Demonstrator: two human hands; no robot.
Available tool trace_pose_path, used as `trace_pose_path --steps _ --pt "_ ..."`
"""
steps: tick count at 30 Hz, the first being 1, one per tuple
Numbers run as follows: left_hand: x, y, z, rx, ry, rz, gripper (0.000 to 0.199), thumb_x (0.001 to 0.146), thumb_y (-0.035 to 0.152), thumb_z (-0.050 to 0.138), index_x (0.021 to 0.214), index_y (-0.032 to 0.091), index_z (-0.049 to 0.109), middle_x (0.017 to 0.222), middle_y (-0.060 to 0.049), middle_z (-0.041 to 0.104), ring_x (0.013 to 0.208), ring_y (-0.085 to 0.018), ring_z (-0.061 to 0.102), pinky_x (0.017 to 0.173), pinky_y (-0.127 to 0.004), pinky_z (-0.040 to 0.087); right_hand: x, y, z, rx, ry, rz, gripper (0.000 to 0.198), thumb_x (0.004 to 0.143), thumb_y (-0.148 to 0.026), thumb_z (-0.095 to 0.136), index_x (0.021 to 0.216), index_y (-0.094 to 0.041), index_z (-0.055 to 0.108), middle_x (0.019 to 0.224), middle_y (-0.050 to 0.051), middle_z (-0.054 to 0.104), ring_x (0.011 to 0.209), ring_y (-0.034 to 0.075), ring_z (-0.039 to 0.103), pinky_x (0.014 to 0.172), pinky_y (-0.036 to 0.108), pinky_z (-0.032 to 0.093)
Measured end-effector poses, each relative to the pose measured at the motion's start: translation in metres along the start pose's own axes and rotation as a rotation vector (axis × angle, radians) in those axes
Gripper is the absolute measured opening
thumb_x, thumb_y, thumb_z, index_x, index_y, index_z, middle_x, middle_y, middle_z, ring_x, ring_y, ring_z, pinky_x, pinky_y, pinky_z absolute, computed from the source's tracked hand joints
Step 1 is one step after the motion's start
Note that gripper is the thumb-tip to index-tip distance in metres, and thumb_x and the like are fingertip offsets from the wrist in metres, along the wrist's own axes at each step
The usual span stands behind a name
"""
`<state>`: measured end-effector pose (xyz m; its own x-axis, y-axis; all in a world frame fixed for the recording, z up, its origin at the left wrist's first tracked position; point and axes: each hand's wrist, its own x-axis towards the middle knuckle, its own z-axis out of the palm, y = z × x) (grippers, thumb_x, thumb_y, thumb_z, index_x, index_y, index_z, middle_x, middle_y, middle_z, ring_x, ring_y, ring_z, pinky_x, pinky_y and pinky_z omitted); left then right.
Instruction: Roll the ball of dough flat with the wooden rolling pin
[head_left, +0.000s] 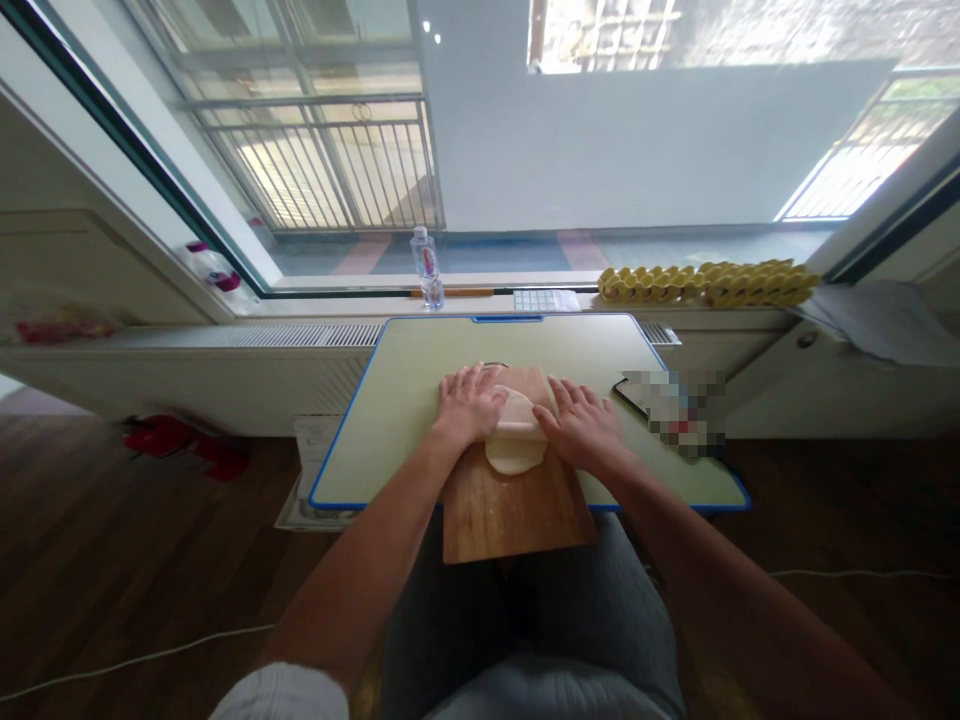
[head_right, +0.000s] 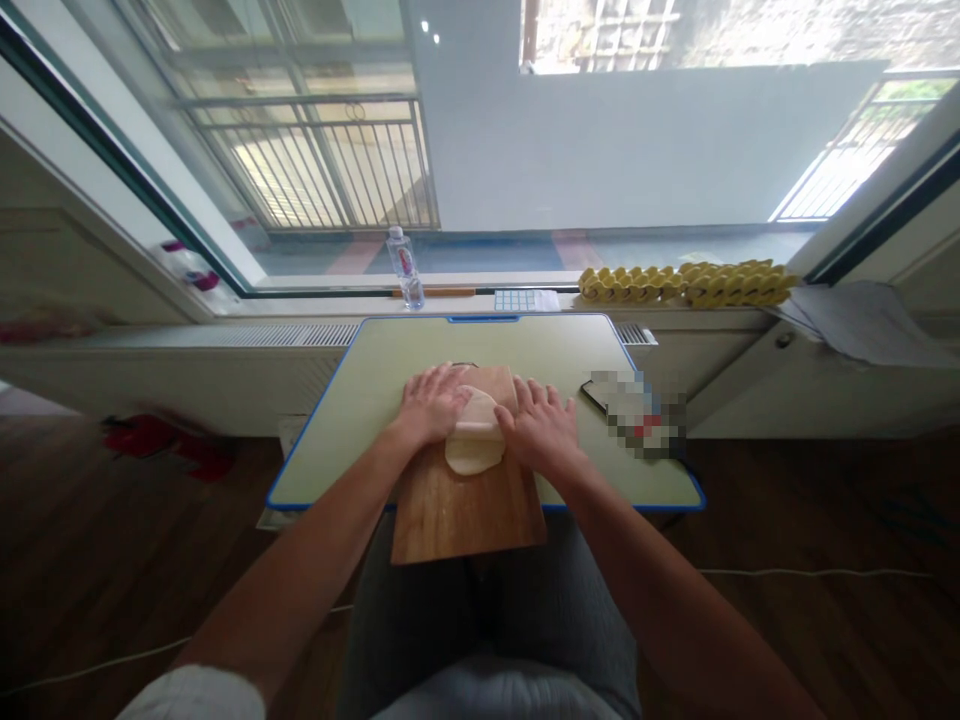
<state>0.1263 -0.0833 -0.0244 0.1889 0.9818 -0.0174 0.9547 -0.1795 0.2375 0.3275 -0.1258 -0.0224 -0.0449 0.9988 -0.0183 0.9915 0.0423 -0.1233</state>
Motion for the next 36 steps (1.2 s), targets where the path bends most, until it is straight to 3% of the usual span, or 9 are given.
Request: trace_pose_path --steps 7,16,19,26,36 --pt "-0.036 0.005 0.002 0.021 0.027 0.018 0.062 0.106 0.053 0.030 0.164 0.032 0.040 0.175 -0.006 0.029 0.161 -0.033 0.026 0.130 -0.065 0.016 -0.035 -0.005 0.006 -0.015 0.105 -0.017 0.073 0.107 -0.062 0.022 0.165 -0.021 0.039 0.167 0.009 0.044 0.153 0.035 0.035 0.122 0.057 0.029" --pt "-0.006 0.003 -0.003 0.012 -0.030 0.023 0.064 0.106 0.054 0.028 0.164 0.029 0.039 0.175 -0.009 0.028 0.160 -0.036 0.026 0.128 -0.068 0.017 -0.001 -0.005 -0.005 -0.009 0.022 -0.009 0.070 0.107 -0.060 0.026 0.164 -0.023 0.039 0.168 0.007 0.042 0.152 0.034 0.037 0.120 0.055 0.033" --pt "-0.021 0.005 -0.002 0.006 -0.026 0.026 0.062 0.106 0.052 0.031 0.164 0.029 0.039 0.175 -0.008 0.028 0.161 -0.036 0.026 0.129 -0.068 0.016 -0.014 -0.005 -0.001 -0.027 0.058 -0.013 0.068 0.107 -0.058 0.026 0.164 -0.022 0.040 0.167 0.008 0.044 0.152 0.035 0.037 0.121 0.056 0.031" --pt "-0.072 0.013 0.002 0.054 0.113 0.065 0.056 0.107 0.045 0.031 0.159 0.031 0.048 0.172 -0.006 0.036 0.158 -0.034 0.032 0.128 -0.066 0.022 -0.062 -0.005 0.012 -0.040 0.158 -0.078 0.066 0.109 -0.055 0.027 0.156 -0.016 0.051 0.164 0.011 0.049 0.152 0.034 0.038 0.121 0.056 0.031" --pt "-0.035 0.009 0.001 0.064 0.019 0.033 0.059 0.107 0.049 0.033 0.163 0.033 0.041 0.174 -0.004 0.031 0.160 -0.033 0.028 0.129 -0.067 0.020 -0.021 -0.011 0.004 -0.039 0.156 -0.034 0.063 0.110 -0.054 0.031 0.158 -0.017 0.049 0.162 0.012 0.050 0.151 0.035 0.041 0.120 0.061 0.031"
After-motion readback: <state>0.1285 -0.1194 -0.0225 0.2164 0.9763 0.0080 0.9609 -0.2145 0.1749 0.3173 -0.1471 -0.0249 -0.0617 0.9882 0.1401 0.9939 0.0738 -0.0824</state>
